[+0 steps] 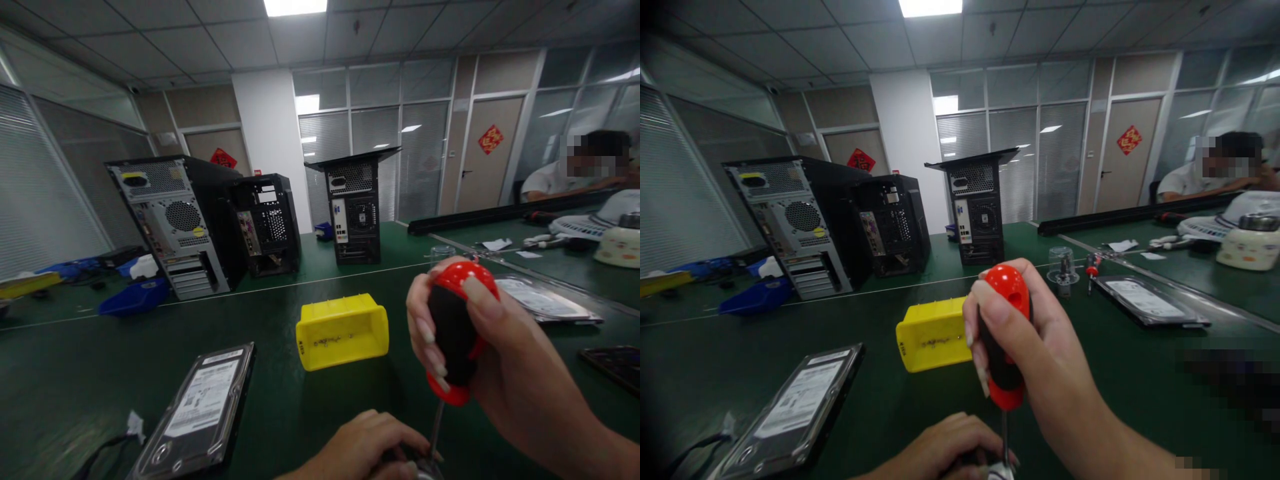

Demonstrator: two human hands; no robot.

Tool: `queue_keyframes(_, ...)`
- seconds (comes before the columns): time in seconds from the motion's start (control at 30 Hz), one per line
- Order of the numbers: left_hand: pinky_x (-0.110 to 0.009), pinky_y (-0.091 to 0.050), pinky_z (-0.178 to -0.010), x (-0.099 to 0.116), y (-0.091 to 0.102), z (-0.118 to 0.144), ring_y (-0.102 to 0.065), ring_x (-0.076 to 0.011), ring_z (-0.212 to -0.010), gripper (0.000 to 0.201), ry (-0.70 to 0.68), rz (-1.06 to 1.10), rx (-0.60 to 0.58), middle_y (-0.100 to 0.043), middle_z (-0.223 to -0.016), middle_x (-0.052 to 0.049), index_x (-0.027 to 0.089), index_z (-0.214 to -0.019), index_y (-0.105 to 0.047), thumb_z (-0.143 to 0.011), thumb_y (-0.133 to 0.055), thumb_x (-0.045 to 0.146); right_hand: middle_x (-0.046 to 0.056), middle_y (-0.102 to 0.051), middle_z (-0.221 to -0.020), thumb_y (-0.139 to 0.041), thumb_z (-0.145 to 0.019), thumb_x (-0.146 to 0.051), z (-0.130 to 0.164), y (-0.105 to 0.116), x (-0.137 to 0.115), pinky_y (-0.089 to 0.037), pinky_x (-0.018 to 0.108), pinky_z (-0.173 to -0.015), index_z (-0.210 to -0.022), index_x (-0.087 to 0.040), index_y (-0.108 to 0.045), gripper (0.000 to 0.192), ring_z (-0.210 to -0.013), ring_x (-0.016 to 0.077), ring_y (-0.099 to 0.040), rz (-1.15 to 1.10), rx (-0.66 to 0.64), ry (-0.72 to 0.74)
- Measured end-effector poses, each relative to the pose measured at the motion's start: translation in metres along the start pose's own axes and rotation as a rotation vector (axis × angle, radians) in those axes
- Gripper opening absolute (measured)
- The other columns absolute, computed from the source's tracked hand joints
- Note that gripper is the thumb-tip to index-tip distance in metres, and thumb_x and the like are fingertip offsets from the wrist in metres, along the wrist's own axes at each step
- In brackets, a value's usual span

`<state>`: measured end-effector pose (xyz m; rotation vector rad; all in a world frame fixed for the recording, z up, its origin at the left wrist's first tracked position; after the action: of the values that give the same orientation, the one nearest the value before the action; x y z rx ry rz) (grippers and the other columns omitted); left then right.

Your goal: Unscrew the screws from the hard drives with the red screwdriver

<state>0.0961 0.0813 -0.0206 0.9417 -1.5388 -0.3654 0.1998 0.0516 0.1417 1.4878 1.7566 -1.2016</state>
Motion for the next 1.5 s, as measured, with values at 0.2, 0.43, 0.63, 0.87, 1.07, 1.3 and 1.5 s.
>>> queue_keyframes(0.2,-0.029,-0.044,-0.088,0.010,0.006,0.000,-0.064,-0.0201,-0.099,0.066,-0.023,0.046,-0.013,-0.069,-0.112,-0.009,0.020,-0.123,-0.060,-0.099,-0.019,0.065,-0.006,-0.055,-0.059,-0.067,-0.080,-0.055,0.001,-0.002,-0.003,-0.042,0.017,-0.036,-0.080,-0.029,-0.058,0.028,-0.042,0.0094,-0.046,-0.022,-0.032,0.015)
queue_keyframes(0.43,-0.028,-0.045,-0.085,0.006,0.003,0.000,-0.065,-0.0203,-0.098,0.073,-0.012,0.022,-0.020,-0.070,-0.111,-0.008,0.021,-0.124,-0.061,-0.096,-0.014,0.071,-0.006,-0.054,-0.057,-0.066,-0.081,-0.055,0.003,-0.002,-0.003,-0.040,0.017,-0.033,-0.076,-0.028,-0.058,0.029,-0.040,0.0097,-0.044,-0.030,-0.020,0.012)
queue_keyframes(0.63,-0.027,-0.045,-0.087,0.001,0.001,-0.001,-0.065,-0.0191,-0.096,0.068,-0.024,0.026,-0.010,-0.070,-0.110,-0.008,0.021,-0.123,-0.061,-0.098,-0.018,0.067,-0.005,-0.053,-0.055,-0.068,-0.078,-0.056,0.001,0.001,-0.001,-0.038,0.018,-0.029,-0.075,-0.029,-0.060,0.027,-0.036,0.0102,-0.043,-0.041,-0.005,0.002)
queue_keyframes(0.87,-0.028,-0.046,-0.085,-0.008,-0.004,-0.002,-0.065,-0.0179,-0.088,0.069,-0.006,0.012,0.010,-0.071,-0.103,-0.007,0.023,-0.119,-0.063,-0.096,-0.019,0.070,-0.005,-0.054,-0.056,-0.068,-0.079,-0.053,0.000,0.003,-0.001,-0.039,0.016,-0.029,-0.075,-0.029,-0.061,0.025,-0.038,0.0097,-0.043,-0.095,-0.002,0.006)
queue_keyframes(1.07,-0.028,-0.045,-0.087,-0.006,-0.004,-0.001,-0.064,-0.0183,-0.092,0.060,-0.005,0.036,-0.002,-0.070,-0.108,-0.006,0.024,-0.122,-0.061,-0.099,-0.023,0.064,-0.006,-0.053,-0.054,-0.071,-0.076,-0.052,-0.001,0.002,0.001,-0.038,0.016,-0.030,-0.074,-0.029,-0.059,0.026,-0.037,0.0091,-0.042,-0.080,0.004,0.005)
queue_keyframes(1.3,-0.028,-0.045,-0.088,-0.006,-0.002,-0.001,-0.063,-0.0189,-0.094,0.060,-0.008,0.050,0.000,-0.070,-0.111,-0.007,0.024,-0.123,-0.062,-0.099,-0.024,0.064,-0.008,-0.052,-0.054,-0.076,-0.073,-0.049,0.000,0.000,0.002,-0.039,0.015,-0.032,-0.073,-0.027,-0.054,0.031,-0.038,0.0076,-0.042,-0.045,-0.024,-0.018)
queue_keyframes(1.5,-0.028,-0.045,-0.087,-0.004,-0.002,-0.001,-0.064,-0.0196,-0.098,0.069,0.000,0.053,-0.017,-0.070,-0.113,-0.007,0.024,-0.125,-0.062,-0.096,-0.021,0.071,-0.006,-0.054,-0.063,-0.073,-0.076,-0.052,0.001,0.000,0.003,-0.041,0.015,-0.032,-0.076,-0.031,-0.059,0.025,-0.039,0.0075,-0.044,-0.070,-0.040,-0.020)
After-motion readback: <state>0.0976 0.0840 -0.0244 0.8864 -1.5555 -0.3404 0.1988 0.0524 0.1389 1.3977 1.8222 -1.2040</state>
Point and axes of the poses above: each hand's wrist, its own z-axis away from the middle knuckle, its own y-axis out of the back of the hand, x = y × z, the point moved 6 cm from there along -z, towards the middle knuckle
